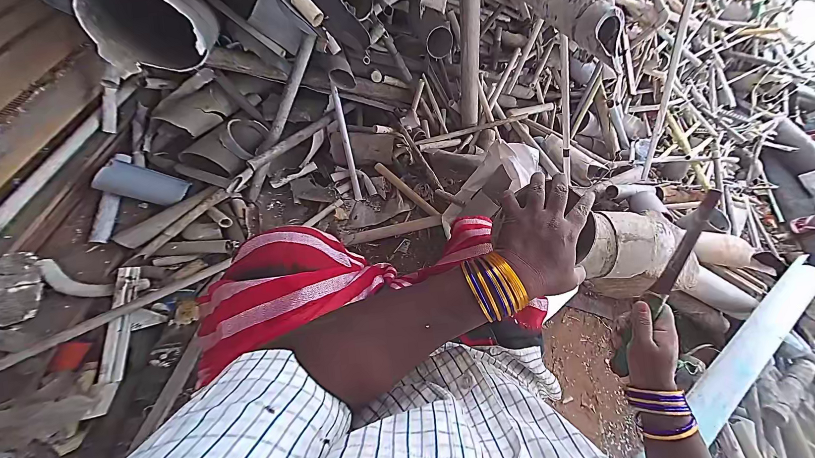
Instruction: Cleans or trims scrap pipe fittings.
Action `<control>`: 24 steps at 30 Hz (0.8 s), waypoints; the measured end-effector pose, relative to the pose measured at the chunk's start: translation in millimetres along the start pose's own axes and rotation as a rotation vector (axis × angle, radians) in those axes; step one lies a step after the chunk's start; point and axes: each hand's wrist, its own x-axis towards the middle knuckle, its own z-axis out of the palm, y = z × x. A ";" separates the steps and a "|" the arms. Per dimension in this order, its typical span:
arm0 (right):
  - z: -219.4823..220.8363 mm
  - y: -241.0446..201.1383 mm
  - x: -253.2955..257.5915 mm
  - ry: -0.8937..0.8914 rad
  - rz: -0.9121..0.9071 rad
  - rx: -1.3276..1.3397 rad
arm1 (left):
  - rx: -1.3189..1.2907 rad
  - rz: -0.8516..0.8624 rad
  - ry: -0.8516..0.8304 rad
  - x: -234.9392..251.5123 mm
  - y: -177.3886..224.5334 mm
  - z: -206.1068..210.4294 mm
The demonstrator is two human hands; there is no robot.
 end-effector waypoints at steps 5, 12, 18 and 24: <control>-4.6 3.6 -3.0 -0.137 0.080 -0.001 | 0.023 0.021 -0.011 -0.5 5.1 0.6; 8.2 5.5 -13.8 -0.187 0.145 -0.004 | 0.014 0.010 -0.021 1.6 4.0 0.1; -7.1 0.2 0.1 0.134 0.063 0.268 | -0.004 -0.003 -0.020 2.8 4.6 -2.0; 6.4 13.4 -17.5 -0.296 0.145 -0.108 | 0.018 0.032 -0.013 1.8 3.1 -0.3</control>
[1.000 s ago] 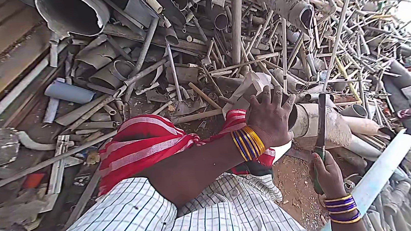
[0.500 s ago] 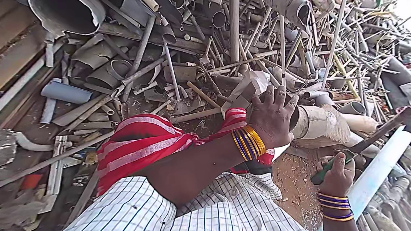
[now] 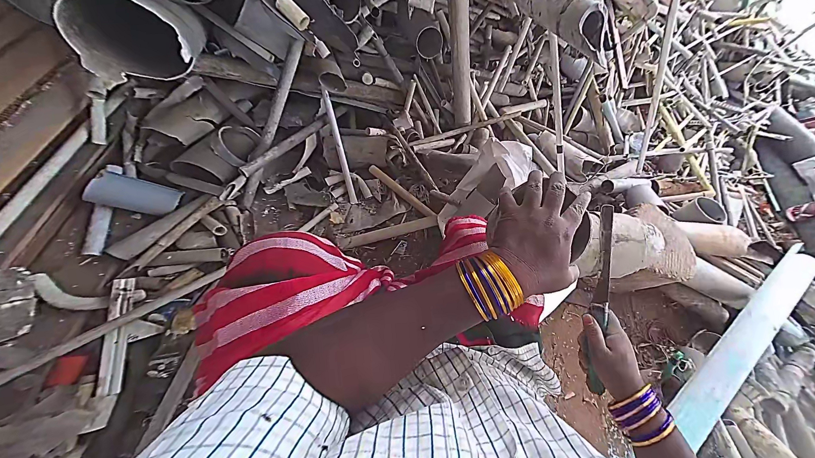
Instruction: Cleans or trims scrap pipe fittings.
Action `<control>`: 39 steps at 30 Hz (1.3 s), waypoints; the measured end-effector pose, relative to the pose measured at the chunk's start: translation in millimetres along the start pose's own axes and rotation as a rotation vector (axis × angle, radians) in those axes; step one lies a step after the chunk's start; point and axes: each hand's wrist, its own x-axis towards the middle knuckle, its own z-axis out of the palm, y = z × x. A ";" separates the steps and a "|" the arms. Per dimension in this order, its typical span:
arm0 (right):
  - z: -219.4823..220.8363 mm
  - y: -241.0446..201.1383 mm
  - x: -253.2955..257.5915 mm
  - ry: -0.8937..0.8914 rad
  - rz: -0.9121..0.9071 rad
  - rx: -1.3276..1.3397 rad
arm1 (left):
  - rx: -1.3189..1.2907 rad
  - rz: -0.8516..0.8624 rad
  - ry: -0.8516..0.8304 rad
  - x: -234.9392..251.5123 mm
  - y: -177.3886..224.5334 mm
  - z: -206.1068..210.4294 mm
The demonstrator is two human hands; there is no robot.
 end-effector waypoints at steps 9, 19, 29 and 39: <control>-2.3 -6.0 0.7 0.172 0.034 0.030 | 0.011 0.043 -0.019 -2.2 5.9 2.6; -3.8 -14.2 -1.5 0.326 0.125 0.355 | 0.028 0.152 -0.067 -8.1 22.1 8.6; -7.9 -15.2 0.9 0.533 0.051 0.392 | 0.027 0.108 -0.031 -4.4 21.5 6.2; -14.2 -13.6 6.1 0.546 0.044 0.486 | 0.039 0.118 -0.048 -5.8 21.8 7.1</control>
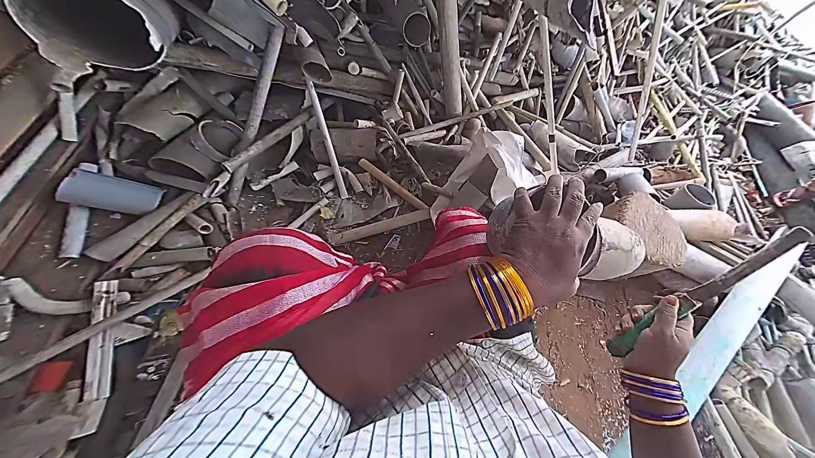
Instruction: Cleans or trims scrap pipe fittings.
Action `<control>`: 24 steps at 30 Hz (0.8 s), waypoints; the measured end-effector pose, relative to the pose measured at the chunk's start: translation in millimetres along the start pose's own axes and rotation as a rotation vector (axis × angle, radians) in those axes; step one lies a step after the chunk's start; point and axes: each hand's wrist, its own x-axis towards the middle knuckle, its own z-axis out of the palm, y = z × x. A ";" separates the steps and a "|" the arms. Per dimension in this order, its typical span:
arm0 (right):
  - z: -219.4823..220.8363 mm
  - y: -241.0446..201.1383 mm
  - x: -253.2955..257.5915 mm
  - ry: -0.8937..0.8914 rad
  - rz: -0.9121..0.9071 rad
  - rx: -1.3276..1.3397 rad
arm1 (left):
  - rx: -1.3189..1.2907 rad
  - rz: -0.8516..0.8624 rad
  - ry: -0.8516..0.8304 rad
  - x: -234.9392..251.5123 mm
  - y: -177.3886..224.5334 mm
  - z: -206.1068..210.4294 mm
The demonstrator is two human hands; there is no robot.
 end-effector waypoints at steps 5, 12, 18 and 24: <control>-1.8 10.4 -17.1 -0.480 0.220 -0.260 | -0.002 0.033 -0.003 -1.3 3.0 3.0; 3.6 9.6 -17.7 -0.224 0.079 -0.263 | 0.000 0.028 -0.035 -2.0 2.2 -1.3; -10.3 -14.0 -7.9 -0.184 0.144 -0.168 | 0.003 0.052 0.022 -6.8 9.6 14.2; -1.2 7.9 -34.7 -0.382 0.219 -0.240 | 0.059 0.143 0.333 -30.0 13.4 47.3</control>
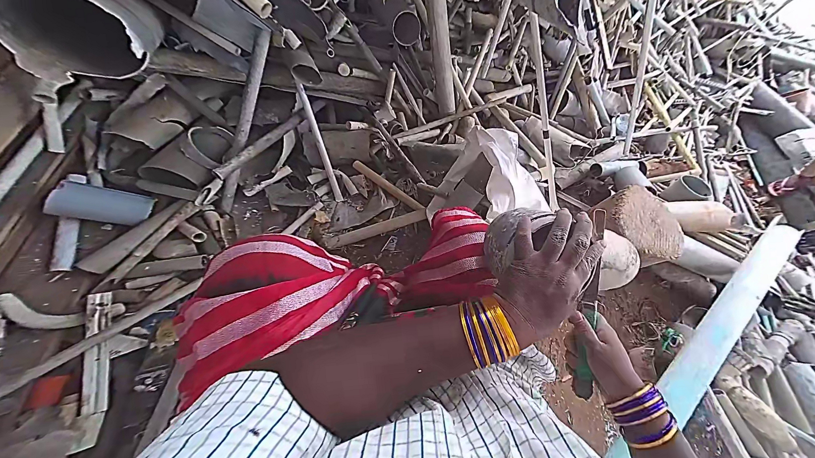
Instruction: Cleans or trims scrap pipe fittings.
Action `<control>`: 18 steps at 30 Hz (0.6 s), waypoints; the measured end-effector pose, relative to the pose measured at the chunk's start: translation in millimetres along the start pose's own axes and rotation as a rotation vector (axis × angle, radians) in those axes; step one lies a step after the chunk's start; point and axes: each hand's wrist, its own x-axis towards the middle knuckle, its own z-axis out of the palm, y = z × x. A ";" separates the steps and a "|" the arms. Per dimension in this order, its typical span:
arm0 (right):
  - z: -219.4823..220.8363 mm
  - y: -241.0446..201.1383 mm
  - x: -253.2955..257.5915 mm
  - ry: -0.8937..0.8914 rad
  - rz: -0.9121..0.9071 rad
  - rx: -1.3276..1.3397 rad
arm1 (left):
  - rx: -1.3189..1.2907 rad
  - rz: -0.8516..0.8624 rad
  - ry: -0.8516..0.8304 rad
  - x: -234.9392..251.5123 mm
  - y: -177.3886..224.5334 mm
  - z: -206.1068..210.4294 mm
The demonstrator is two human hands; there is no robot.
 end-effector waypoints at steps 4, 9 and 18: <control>-7.7 -5.1 -0.5 0.076 -0.016 0.128 | 0.060 0.007 0.079 -7.2 4.6 5.6; -12.0 -10.6 6.2 0.312 -0.151 0.232 | 0.058 0.017 0.150 -10.6 2.2 10.1; -28.3 -23.1 7.6 0.341 -0.167 0.321 | 0.041 0.027 0.093 -10.2 4.9 6.7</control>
